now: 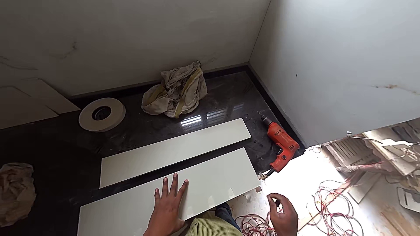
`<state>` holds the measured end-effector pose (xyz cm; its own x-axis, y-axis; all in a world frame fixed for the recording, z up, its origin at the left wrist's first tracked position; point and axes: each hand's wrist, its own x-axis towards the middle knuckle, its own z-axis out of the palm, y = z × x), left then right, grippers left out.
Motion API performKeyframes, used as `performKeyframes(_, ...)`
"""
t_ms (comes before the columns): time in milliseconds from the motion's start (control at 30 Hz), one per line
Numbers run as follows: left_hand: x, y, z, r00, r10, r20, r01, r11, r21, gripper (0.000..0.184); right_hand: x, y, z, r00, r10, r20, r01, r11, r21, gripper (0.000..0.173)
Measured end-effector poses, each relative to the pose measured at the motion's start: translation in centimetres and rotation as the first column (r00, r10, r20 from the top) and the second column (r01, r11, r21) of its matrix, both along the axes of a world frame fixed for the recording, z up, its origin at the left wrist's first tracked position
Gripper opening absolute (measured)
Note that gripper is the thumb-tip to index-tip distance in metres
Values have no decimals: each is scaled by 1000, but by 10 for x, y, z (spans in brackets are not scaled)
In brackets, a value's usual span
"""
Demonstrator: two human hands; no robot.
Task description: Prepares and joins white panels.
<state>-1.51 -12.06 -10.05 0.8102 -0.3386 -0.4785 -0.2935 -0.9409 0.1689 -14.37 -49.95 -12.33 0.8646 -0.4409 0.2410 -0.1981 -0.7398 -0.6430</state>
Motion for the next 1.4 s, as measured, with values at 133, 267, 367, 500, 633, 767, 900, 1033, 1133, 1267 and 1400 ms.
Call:
performKeyframes(133,-3,0,-1,1000,-3,-23,3,1000,21,140,35,54,19,984,178,10,-178,980,89,22)
performKeyframes(267,-3,-1,0,999,-2,-45,3,1000,28,140,56,97,4,954,218,-205,-215,976,34,37)
performKeyframes(367,-1,-2,4,996,8,-87,-6,1000,28,138,63,109,-3,976,117,-184,-130,990,-63,31)
performKeyframes(500,-1,-1,8,991,17,-129,-13,999,31,137,66,120,-8,984,89,-151,-113,982,-154,17)
performKeyframes(633,2,0,12,989,15,-144,-11,1000,28,136,37,103,-5,964,234,-124,-212,963,167,10)
performKeyframes(767,2,0,12,984,8,-179,-6,1000,15,134,-5,71,-19,933,334,-133,-294,922,252,9)
performKeyframes(900,3,14,10,987,-1,-163,-16,995,-102,122,-10,61,-14,991,123,-47,-110,969,221,18)
performKeyframes(1033,13,84,1,957,291,15,-254,859,-444,71,17,112,18,987,157,41,-159,986,55,26)
performKeyframes(1133,24,160,6,871,483,87,-425,831,-359,75,37,165,16,945,295,-142,-288,955,68,33)
performKeyframes(1267,28,228,3,739,666,101,-648,744,-167,97,46,202,-1,948,213,-234,-238,968,-81,33)
performKeyframes(1400,34,236,1,704,710,-6,-709,702,-60,91,44,210,-5,969,184,-168,-216,954,-206,25)
